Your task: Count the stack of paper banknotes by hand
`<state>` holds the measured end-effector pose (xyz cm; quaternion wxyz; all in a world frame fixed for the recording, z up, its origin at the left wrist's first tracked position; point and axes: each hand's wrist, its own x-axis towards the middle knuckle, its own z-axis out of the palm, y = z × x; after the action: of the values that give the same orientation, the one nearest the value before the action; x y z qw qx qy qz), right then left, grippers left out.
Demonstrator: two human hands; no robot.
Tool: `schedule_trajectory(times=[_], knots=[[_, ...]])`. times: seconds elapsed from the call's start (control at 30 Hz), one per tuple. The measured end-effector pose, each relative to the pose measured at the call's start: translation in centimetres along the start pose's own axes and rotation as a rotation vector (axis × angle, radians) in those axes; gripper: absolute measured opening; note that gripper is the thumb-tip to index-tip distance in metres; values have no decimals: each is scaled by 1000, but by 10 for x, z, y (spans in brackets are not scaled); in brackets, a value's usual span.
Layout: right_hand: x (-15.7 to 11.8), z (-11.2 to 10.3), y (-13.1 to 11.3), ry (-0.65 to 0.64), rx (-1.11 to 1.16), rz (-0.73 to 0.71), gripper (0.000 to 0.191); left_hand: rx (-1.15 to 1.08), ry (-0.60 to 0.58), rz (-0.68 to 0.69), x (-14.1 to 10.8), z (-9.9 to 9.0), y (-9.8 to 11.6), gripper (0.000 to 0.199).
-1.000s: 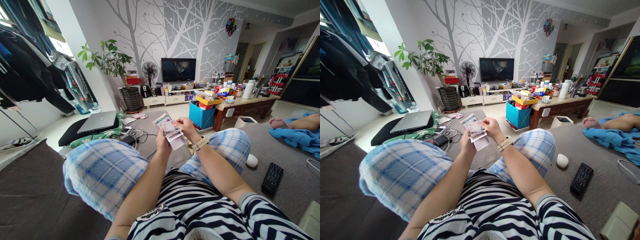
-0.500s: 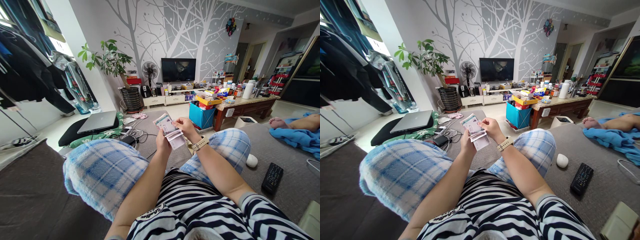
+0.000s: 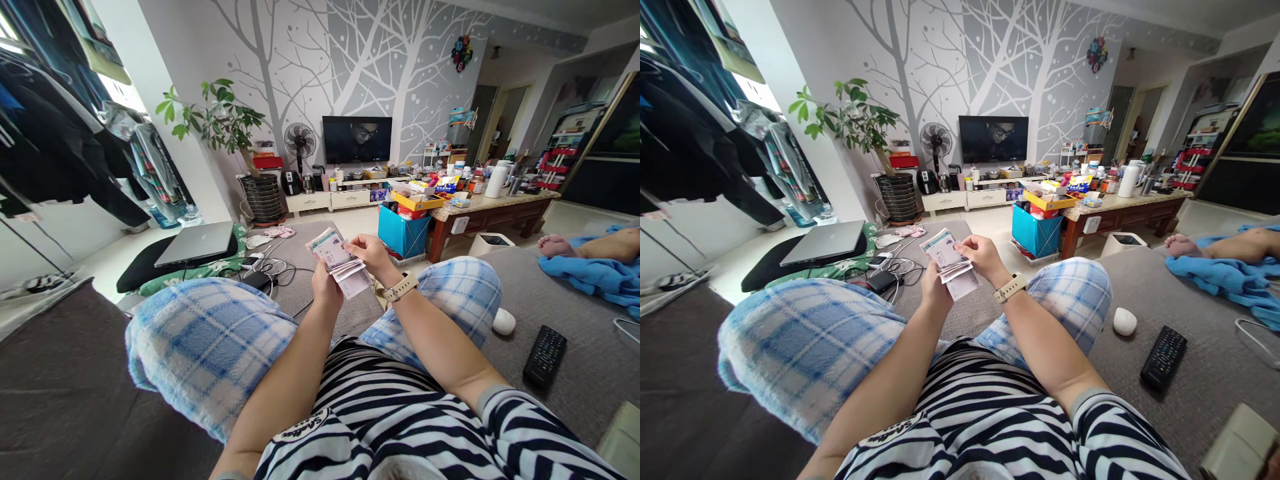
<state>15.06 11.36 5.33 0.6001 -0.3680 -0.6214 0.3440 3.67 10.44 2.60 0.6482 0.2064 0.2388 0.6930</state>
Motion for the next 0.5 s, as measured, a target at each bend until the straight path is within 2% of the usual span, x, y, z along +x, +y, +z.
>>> schedule_trajectory(times=[0.2,0.5], knots=[[0,0,0,-11,6,7,41,29,16,2,6,-4,-2,17],[0,0,4,-15,12,20,40,15,-20,-8,2,-1,0,19]])
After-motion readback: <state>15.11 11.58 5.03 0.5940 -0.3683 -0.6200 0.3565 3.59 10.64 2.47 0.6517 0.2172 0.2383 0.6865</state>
